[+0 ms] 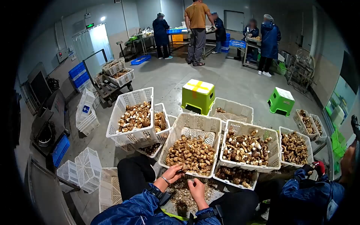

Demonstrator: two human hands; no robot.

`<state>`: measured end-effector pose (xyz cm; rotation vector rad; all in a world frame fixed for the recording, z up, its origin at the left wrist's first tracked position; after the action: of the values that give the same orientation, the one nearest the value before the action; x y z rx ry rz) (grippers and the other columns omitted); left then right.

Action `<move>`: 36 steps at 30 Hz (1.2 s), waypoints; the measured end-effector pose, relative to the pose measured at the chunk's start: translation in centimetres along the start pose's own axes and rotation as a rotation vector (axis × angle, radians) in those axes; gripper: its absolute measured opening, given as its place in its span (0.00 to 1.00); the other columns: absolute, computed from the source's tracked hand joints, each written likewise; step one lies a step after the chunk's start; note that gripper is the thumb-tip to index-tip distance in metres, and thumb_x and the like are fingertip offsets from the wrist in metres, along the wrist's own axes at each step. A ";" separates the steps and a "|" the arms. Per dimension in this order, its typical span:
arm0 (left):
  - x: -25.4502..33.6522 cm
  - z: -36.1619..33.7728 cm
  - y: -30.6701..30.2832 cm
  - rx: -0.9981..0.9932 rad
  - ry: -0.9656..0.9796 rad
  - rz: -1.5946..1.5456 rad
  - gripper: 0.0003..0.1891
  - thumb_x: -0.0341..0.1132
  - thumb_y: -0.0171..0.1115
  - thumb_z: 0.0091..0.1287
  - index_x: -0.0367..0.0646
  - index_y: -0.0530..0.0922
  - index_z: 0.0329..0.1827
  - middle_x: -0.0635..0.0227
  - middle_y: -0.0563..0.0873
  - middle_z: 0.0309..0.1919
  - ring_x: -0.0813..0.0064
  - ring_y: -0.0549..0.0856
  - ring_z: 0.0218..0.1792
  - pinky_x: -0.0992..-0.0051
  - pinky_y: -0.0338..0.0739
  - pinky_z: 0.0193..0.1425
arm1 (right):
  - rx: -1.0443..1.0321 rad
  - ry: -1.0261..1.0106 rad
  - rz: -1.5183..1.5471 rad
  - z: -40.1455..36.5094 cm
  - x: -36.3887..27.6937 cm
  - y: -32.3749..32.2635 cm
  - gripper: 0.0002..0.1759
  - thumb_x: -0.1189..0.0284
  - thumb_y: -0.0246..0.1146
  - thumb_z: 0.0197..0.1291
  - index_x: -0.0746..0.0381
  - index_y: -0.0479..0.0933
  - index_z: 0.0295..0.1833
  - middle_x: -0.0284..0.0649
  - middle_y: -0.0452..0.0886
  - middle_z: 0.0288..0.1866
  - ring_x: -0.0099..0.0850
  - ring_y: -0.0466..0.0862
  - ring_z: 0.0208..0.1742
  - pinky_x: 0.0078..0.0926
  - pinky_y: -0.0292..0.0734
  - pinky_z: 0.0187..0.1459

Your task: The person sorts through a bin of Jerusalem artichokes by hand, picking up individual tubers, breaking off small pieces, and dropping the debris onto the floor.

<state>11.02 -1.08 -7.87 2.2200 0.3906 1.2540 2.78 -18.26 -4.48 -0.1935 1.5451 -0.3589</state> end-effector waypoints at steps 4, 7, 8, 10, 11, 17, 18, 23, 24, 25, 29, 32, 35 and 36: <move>-0.1 -0.1 0.3 -0.002 0.004 -0.008 0.17 0.33 0.56 0.74 0.42 0.72 0.63 0.67 0.79 0.51 0.71 0.83 0.45 0.69 0.80 0.45 | -0.012 0.038 -0.003 0.0 -0.1 0.0 0.15 0.63 0.65 0.62 0.67 0.79 0.35 0.38 0.76 0.21 0.24 0.73 0.23 0.29 0.70 0.28; -0.2 0.0 0.3 -0.005 -0.002 0.004 0.17 0.33 0.56 0.74 0.41 0.71 0.64 0.68 0.79 0.51 0.72 0.83 0.46 0.71 0.81 0.44 | -0.008 0.029 -0.004 0.0 -0.3 -0.1 0.15 0.63 0.65 0.62 0.67 0.78 0.35 0.38 0.76 0.21 0.23 0.73 0.23 0.29 0.69 0.28; -0.2 0.0 0.2 -0.018 0.000 0.002 0.18 0.33 0.55 0.75 0.41 0.71 0.65 0.68 0.80 0.50 0.73 0.83 0.46 0.73 0.82 0.43 | -0.001 0.023 0.002 0.0 -0.4 -0.1 0.16 0.63 0.65 0.62 0.67 0.78 0.34 0.38 0.76 0.20 0.23 0.73 0.23 0.29 0.69 0.28; -0.1 0.0 0.3 -0.029 -0.005 -0.004 0.18 0.33 0.54 0.75 0.40 0.70 0.66 0.68 0.81 0.49 0.74 0.84 0.47 0.75 0.83 0.42 | 0.000 0.025 0.004 0.0 -0.3 -0.1 0.16 0.63 0.65 0.62 0.67 0.77 0.33 0.38 0.75 0.20 0.23 0.72 0.23 0.28 0.68 0.27; -0.1 -0.1 0.3 -0.026 -0.011 -0.007 0.18 0.33 0.54 0.75 0.40 0.70 0.66 0.67 0.81 0.49 0.74 0.84 0.46 0.75 0.83 0.42 | -0.006 0.034 0.001 0.0 -0.2 0.0 0.16 0.63 0.65 0.62 0.67 0.77 0.33 0.38 0.75 0.20 0.23 0.72 0.23 0.28 0.68 0.27; -0.1 -0.2 0.2 -0.020 -0.038 -0.034 0.16 0.30 0.53 0.75 0.42 0.72 0.64 0.66 0.80 0.50 0.71 0.84 0.46 0.71 0.83 0.45 | 0.001 0.010 0.003 0.0 0.0 0.1 0.16 0.65 0.66 0.62 0.67 0.75 0.31 0.36 0.73 0.19 0.22 0.70 0.23 0.28 0.67 0.27; -0.1 -0.2 0.3 -0.030 -0.042 -0.045 0.15 0.29 0.52 0.75 0.43 0.73 0.62 0.66 0.79 0.52 0.69 0.84 0.46 0.68 0.84 0.48 | 0.001 0.005 0.004 0.0 -0.1 0.1 0.16 0.65 0.66 0.62 0.67 0.75 0.31 0.36 0.73 0.19 0.21 0.70 0.23 0.28 0.67 0.27; 0.1 -0.5 0.9 -0.003 -0.025 -0.024 0.15 0.29 0.50 0.76 0.43 0.73 0.63 0.65 0.80 0.50 0.70 0.84 0.43 0.69 0.84 0.46 | 0.000 0.008 -0.005 0.0 0.7 0.3 0.14 0.65 0.66 0.62 0.67 0.78 0.35 0.35 0.76 0.20 0.21 0.72 0.24 0.27 0.69 0.28; 0.1 -0.5 0.8 0.005 -0.030 -0.026 0.15 0.29 0.50 0.76 0.43 0.73 0.63 0.65 0.80 0.50 0.71 0.84 0.42 0.70 0.84 0.45 | 0.001 0.004 -0.003 0.1 0.8 0.3 0.14 0.65 0.66 0.62 0.67 0.79 0.35 0.35 0.76 0.21 0.21 0.72 0.24 0.26 0.69 0.28; 0.1 -0.5 0.8 -0.006 -0.032 -0.028 0.15 0.29 0.50 0.76 0.43 0.73 0.63 0.65 0.81 0.49 0.71 0.84 0.41 0.70 0.84 0.45 | -0.002 0.007 -0.008 0.1 1.0 0.3 0.13 0.65 0.65 0.62 0.67 0.79 0.36 0.35 0.77 0.21 0.21 0.72 0.24 0.26 0.69 0.28; 0.1 -0.6 0.9 -0.009 -0.040 -0.020 0.15 0.29 0.49 0.76 0.42 0.73 0.63 0.65 0.82 0.45 0.71 0.85 0.39 0.72 0.85 0.42 | -0.001 0.003 -0.016 0.1 1.1 0.4 0.13 0.65 0.65 0.62 0.66 0.80 0.37 0.34 0.78 0.22 0.20 0.73 0.24 0.25 0.70 0.28; 0.0 -0.5 0.9 0.003 -0.031 -0.034 0.15 0.30 0.49 0.76 0.42 0.73 0.63 0.64 0.82 0.44 0.71 0.85 0.38 0.73 0.85 0.41 | -0.008 0.018 -0.007 0.1 1.2 0.4 0.13 0.65 0.65 0.62 0.66 0.80 0.37 0.34 0.78 0.22 0.20 0.73 0.25 0.25 0.70 0.29; -0.1 -0.4 0.7 0.009 -0.028 -0.053 0.15 0.30 0.50 0.76 0.41 0.72 0.63 0.63 0.81 0.45 0.70 0.85 0.38 0.72 0.85 0.41 | -0.008 0.032 0.031 0.1 1.2 0.6 0.13 0.66 0.66 0.62 0.67 0.80 0.37 0.34 0.79 0.22 0.20 0.74 0.25 0.25 0.70 0.29; -0.3 -0.2 0.5 0.010 -0.029 -0.057 0.15 0.30 0.50 0.76 0.41 0.72 0.63 0.63 0.81 0.46 0.70 0.86 0.39 0.72 0.85 0.41 | -0.005 0.034 0.048 0.0 1.2 0.6 0.13 0.66 0.66 0.62 0.67 0.80 0.37 0.34 0.79 0.22 0.20 0.74 0.25 0.25 0.70 0.28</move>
<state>10.66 -1.56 -7.67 2.2175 0.4468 1.1908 2.87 -18.12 -5.82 -0.1553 1.5820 -0.3220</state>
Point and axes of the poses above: each hand's wrist, its own z-axis towards the middle knuckle, its own y-axis out of the palm, x = y × z, the point moved 3 cm from there along z, towards the middle knuckle
